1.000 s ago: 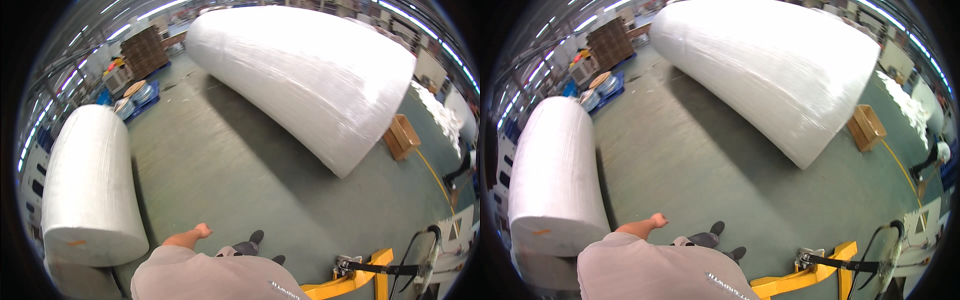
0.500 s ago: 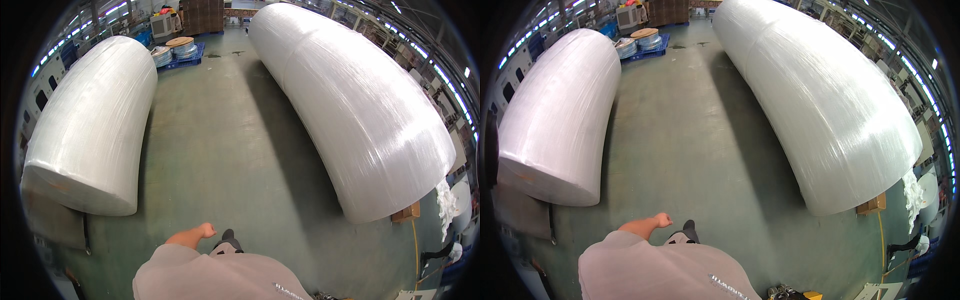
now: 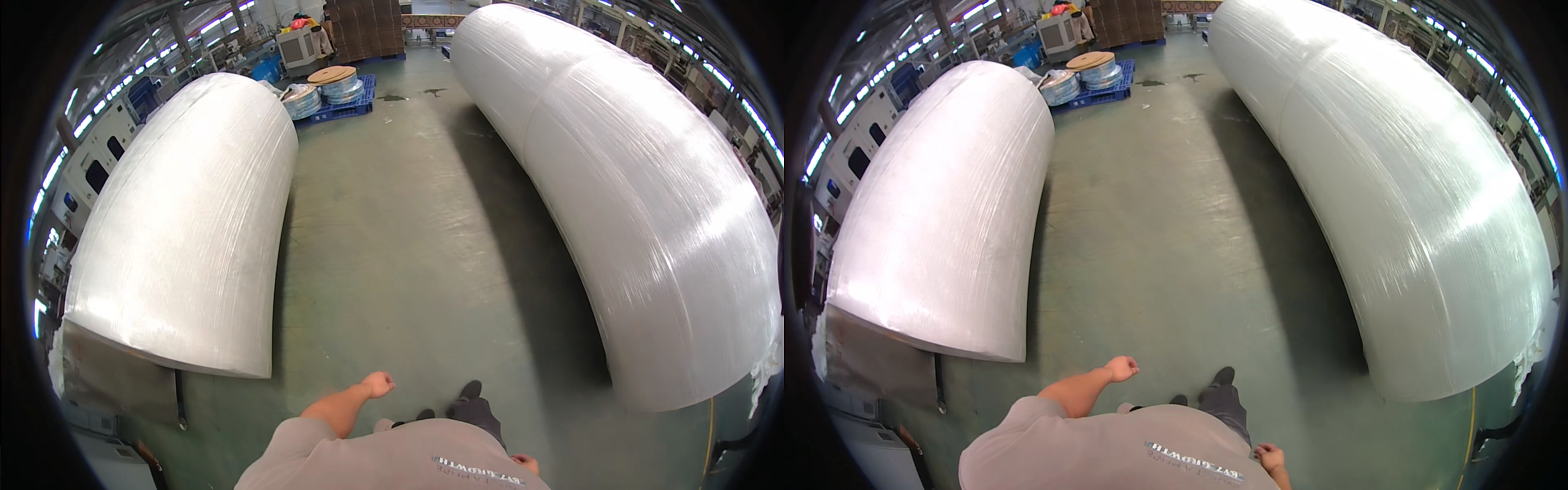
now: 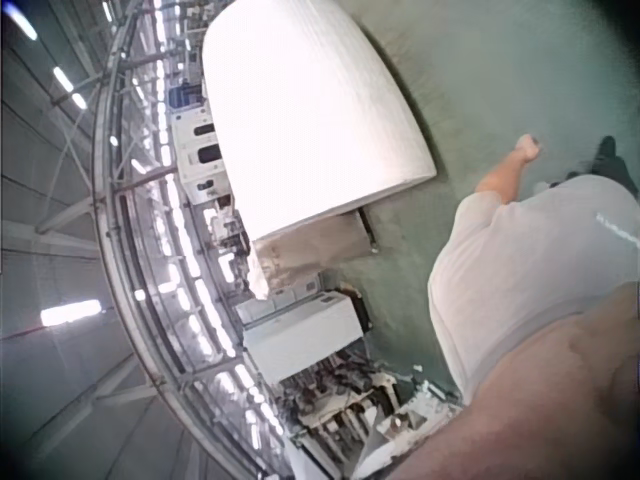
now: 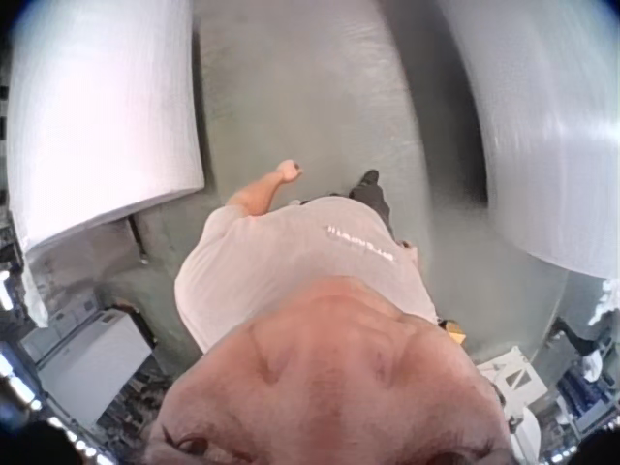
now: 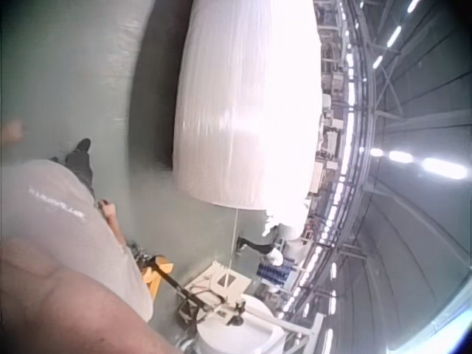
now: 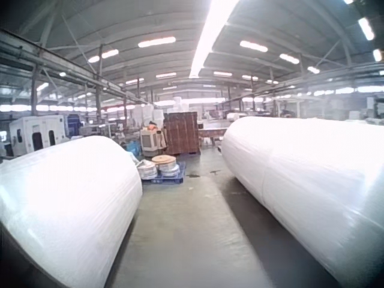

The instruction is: The person adjusts white pads on a conveyor belt, collects scrap material by hand into a bin, moves stacks of white material between large storage bags, and pulls a manual pallet jack across a factory floor.

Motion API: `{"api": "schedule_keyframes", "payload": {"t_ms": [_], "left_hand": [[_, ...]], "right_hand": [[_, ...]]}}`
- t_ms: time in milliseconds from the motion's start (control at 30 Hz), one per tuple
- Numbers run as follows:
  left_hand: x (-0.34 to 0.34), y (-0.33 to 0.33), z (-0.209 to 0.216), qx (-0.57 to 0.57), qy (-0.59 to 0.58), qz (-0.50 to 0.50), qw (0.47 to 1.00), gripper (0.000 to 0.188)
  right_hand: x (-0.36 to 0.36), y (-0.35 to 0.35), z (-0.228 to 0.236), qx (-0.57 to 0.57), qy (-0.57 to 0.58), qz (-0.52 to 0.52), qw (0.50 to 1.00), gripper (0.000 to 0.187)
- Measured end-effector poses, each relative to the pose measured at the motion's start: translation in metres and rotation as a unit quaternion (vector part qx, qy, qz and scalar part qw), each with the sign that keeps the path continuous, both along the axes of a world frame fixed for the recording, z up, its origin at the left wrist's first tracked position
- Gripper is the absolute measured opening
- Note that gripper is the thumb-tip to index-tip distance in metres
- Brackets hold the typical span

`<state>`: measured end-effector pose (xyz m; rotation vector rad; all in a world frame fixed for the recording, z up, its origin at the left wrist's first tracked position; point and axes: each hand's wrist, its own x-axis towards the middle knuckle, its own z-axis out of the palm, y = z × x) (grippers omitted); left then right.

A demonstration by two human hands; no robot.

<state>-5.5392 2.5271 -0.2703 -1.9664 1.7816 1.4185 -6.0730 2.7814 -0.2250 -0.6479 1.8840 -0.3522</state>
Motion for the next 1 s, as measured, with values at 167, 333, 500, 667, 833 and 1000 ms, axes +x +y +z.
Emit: {"api": "schedule_keyframes", "payload": {"t_ms": [167, 333, 500, 667, 833, 1000], "left_hand": [[0.012, -0.05, -0.007, -0.007, 0.017, 0.081, 0.997, 0.037], [0.058, -0.06, -0.012, 0.039, -0.028, 0.208, 0.977, 0.039], [0.087, -0.111, 0.006, 0.105, -0.094, 0.226, 0.964, 0.036], [0.101, -0.158, -0.005, 0.044, 0.001, 0.461, 0.886, 0.03], [0.106, -0.262, -0.041, -0.016, 0.106, 0.534, 0.839, 0.026], [0.156, -0.362, -0.022, 0.05, 0.011, 0.479, 0.876, 0.025]], "right_hand": [[-0.148, -0.065, -0.037, 0.104, 0.132, -0.13, 0.977, 0.011], [-0.217, -0.246, -0.089, 0.194, 0.195, -0.002, 0.961, 0.02], [-0.133, -0.555, -0.179, -0.015, 0.247, 0.22, 0.943, 0.023], [0.186, -0.816, 0.007, -0.232, 0.074, 0.404, 0.882, 0.039], [0.341, -0.938, 0.11, -0.292, -0.035, 0.532, 0.794, 0.04], [0.336, -1.001, 0.021, -0.195, 0.045, 0.547, 0.813, 0.038]]}}
